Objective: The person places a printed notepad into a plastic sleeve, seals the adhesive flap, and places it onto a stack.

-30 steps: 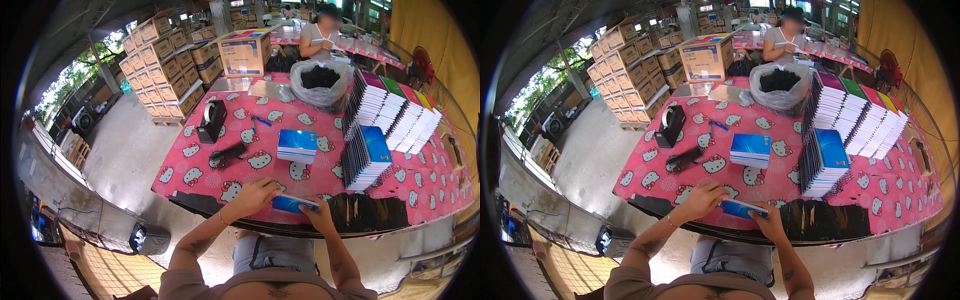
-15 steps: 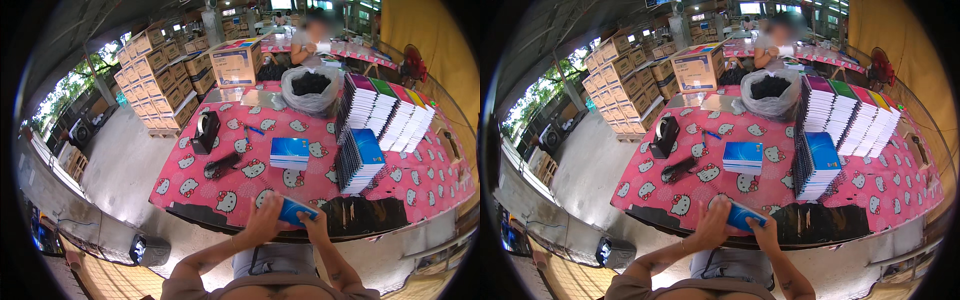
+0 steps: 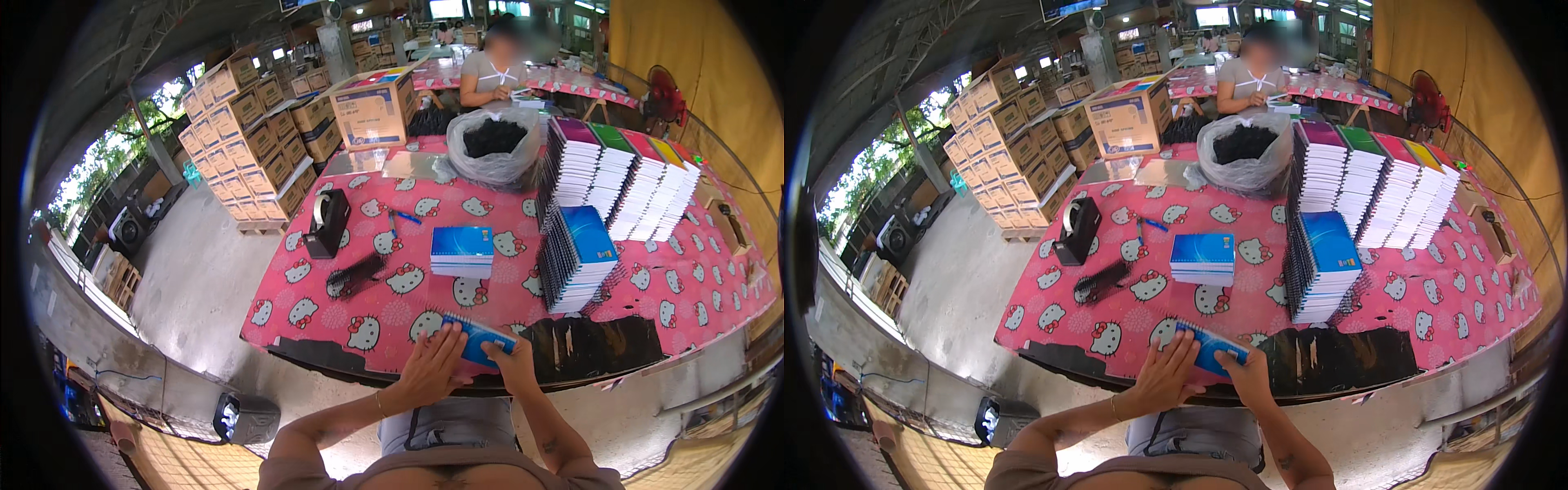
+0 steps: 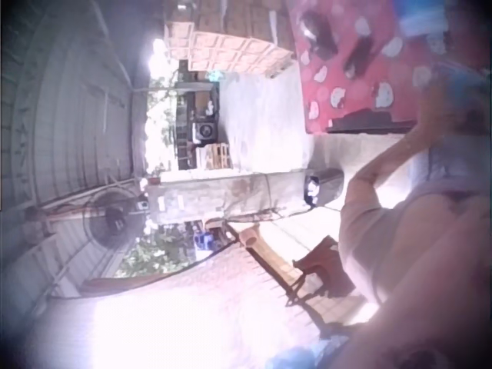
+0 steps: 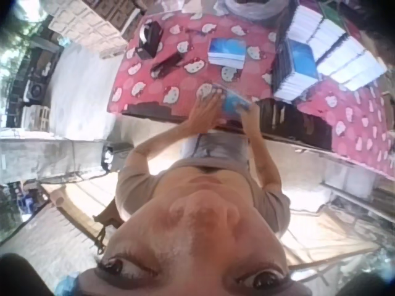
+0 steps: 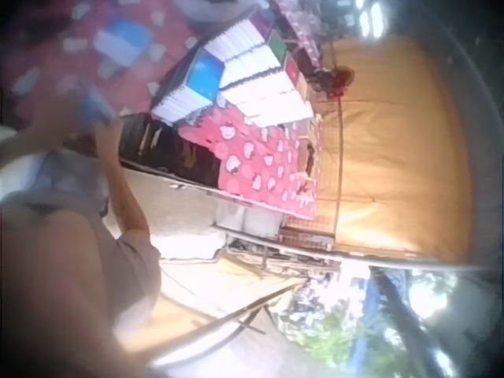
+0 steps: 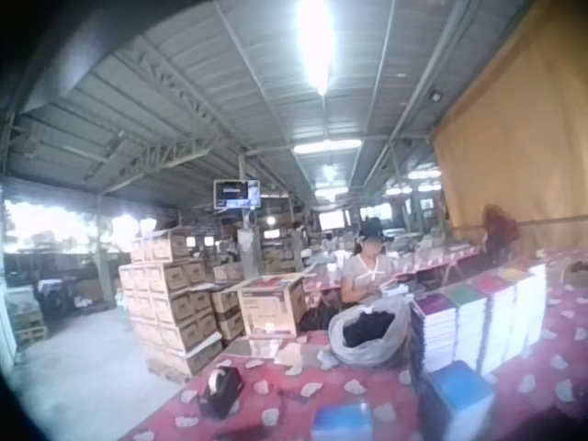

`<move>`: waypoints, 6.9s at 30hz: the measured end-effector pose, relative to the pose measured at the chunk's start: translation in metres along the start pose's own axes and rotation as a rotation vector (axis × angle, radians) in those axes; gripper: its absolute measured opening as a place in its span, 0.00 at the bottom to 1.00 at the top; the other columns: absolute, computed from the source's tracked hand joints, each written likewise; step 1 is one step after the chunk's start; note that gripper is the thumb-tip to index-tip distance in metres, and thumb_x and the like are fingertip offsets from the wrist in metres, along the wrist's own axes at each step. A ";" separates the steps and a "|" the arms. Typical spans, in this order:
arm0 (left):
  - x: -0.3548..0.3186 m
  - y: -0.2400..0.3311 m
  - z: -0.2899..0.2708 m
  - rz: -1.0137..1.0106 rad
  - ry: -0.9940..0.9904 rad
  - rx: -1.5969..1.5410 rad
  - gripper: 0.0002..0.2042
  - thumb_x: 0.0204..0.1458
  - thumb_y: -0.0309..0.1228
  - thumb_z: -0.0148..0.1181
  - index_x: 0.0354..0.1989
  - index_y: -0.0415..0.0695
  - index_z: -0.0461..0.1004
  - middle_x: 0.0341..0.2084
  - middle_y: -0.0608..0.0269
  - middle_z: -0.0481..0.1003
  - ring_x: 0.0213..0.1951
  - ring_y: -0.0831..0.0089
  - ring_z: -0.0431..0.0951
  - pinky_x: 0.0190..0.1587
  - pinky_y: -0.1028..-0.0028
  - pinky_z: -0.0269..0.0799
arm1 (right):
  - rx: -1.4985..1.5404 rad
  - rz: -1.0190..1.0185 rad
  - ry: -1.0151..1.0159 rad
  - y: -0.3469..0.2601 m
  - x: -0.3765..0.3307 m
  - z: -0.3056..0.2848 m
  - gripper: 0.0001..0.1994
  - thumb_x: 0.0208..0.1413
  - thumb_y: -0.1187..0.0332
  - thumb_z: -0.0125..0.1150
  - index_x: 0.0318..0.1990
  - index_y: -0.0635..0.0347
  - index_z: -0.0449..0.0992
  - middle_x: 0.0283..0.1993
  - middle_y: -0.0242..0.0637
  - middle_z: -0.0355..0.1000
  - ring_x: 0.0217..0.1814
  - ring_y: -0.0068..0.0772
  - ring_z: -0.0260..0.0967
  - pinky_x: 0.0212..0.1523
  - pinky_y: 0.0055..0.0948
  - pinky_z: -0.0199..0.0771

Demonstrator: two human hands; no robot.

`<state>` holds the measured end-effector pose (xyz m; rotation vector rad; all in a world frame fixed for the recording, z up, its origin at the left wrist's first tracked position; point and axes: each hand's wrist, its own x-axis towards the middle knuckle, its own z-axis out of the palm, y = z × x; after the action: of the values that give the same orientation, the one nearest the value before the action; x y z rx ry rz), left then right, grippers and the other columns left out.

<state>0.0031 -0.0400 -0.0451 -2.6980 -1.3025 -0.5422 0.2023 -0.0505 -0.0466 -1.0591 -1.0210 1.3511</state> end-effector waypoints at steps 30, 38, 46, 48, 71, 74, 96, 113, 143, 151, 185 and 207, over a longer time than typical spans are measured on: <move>0.027 0.015 -0.020 0.019 0.159 0.043 0.43 0.58 0.60 0.47 0.71 0.34 0.55 0.71 0.42 0.55 0.72 0.48 0.52 0.68 0.39 0.45 | -0.038 -0.172 -0.145 0.015 0.005 0.008 0.11 0.61 0.76 0.61 0.50 0.66 0.79 0.42 0.32 0.80 0.44 0.17 0.72 0.46 0.22 0.74; 0.020 0.019 -0.018 0.031 0.102 -0.088 0.41 0.60 0.57 0.48 0.71 0.34 0.53 0.72 0.44 0.52 0.74 0.47 0.50 0.69 0.40 0.42 | -0.094 -0.101 -0.095 0.011 0.002 0.013 0.09 0.60 0.75 0.63 0.47 0.67 0.80 0.36 0.28 0.78 0.38 0.14 0.69 0.41 0.20 0.72; 0.031 -0.017 -0.014 0.084 -0.041 -0.187 0.21 0.62 0.42 0.53 0.59 0.44 0.70 0.62 0.56 0.68 0.66 0.57 0.64 0.70 0.42 0.45 | -0.276 -0.162 -0.134 0.018 0.017 0.005 0.08 0.57 0.76 0.64 0.44 0.64 0.80 0.33 0.30 0.77 0.35 0.14 0.67 0.36 0.22 0.71; 0.033 -0.019 -0.009 0.118 -0.128 -0.146 0.21 0.62 0.42 0.55 0.59 0.44 0.70 0.62 0.56 0.67 0.67 0.57 0.63 0.69 0.42 0.45 | -0.256 -0.167 -0.181 0.034 0.021 -0.001 0.10 0.56 0.77 0.63 0.45 0.64 0.80 0.33 0.32 0.78 0.35 0.14 0.68 0.37 0.23 0.71; 0.045 -0.014 0.012 0.189 0.232 -0.250 0.15 0.54 0.34 0.65 0.49 0.46 0.76 0.41 0.64 0.77 0.42 0.64 0.78 0.67 0.50 0.55 | -0.480 -0.214 -0.192 0.025 0.031 -0.013 0.15 0.55 0.75 0.65 0.51 0.64 0.79 0.35 0.36 0.79 0.37 0.18 0.73 0.39 0.25 0.72; 0.051 -0.010 0.003 0.170 0.245 -0.290 0.12 0.53 0.33 0.66 0.45 0.47 0.77 0.36 0.65 0.77 0.39 0.66 0.78 0.62 0.53 0.61 | -0.520 -0.259 -0.175 -0.001 0.023 -0.019 0.14 0.58 0.75 0.64 0.52 0.65 0.79 0.38 0.38 0.80 0.37 0.19 0.73 0.38 0.24 0.73; 0.062 0.004 0.003 0.201 0.294 -0.426 0.09 0.52 0.30 0.66 0.40 0.45 0.78 0.32 0.62 0.77 0.34 0.60 0.76 0.42 0.63 0.70 | -0.603 -0.192 -0.074 -0.037 0.013 -0.059 0.09 0.55 0.71 0.69 0.40 0.68 0.83 0.29 0.42 0.81 0.29 0.19 0.74 0.34 0.24 0.74; 0.064 -0.001 0.006 0.205 0.316 -0.413 0.09 0.52 0.30 0.66 0.41 0.46 0.78 0.32 0.62 0.76 0.35 0.60 0.76 0.40 0.63 0.69 | -0.504 -0.389 -0.138 -0.018 0.028 -0.056 0.06 0.52 0.78 0.67 0.36 0.68 0.78 0.31 0.38 0.76 0.33 0.23 0.76 0.34 0.25 0.77; 0.335 0.031 0.006 0.164 0.600 -0.411 0.16 0.52 0.40 0.67 0.48 0.51 0.82 0.49 0.51 0.77 0.51 0.51 0.76 0.53 0.58 0.70 | -1.089 -0.501 0.347 -0.193 0.106 -0.178 0.22 0.57 0.63 0.67 0.56 0.65 0.77 0.42 0.44 0.77 0.41 0.35 0.75 0.41 0.33 0.75; 0.195 -0.086 -0.023 0.108 0.350 -0.319 0.13 0.55 0.33 0.65 0.46 0.41 0.80 0.46 0.52 0.79 0.48 0.54 0.79 0.51 0.64 0.74 | -1.272 -1.101 0.357 -0.155 0.027 -0.081 0.18 0.53 0.68 0.68 0.51 0.62 0.78 0.55 0.45 0.73 0.54 0.49 0.72 0.54 0.42 0.70; 0.107 -0.035 -0.006 0.134 0.300 -0.545 0.07 0.57 0.24 0.60 0.42 0.38 0.75 0.31 0.51 0.74 0.36 0.50 0.77 0.36 0.59 0.72 | -0.222 -0.396 0.001 -0.001 0.081 -0.049 0.19 0.56 0.71 0.69 0.54 0.66 0.73 0.47 0.38 0.76 0.48 0.26 0.73 0.47 0.26 0.74; 0.141 -0.127 0.006 0.120 0.355 -0.162 0.08 0.58 0.28 0.59 0.44 0.40 0.73 0.47 0.51 0.78 0.48 0.54 0.79 0.48 0.57 0.76 | -0.252 -0.263 0.036 0.022 0.054 -0.042 0.13 0.55 0.74 0.69 0.44 0.62 0.72 0.39 0.31 0.72 0.36 0.18 0.68 0.39 0.23 0.71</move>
<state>-0.0132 0.1456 -0.0089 -2.6138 -1.0357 -1.0933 0.2372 0.0031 -0.0799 -1.0857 -1.2794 1.0059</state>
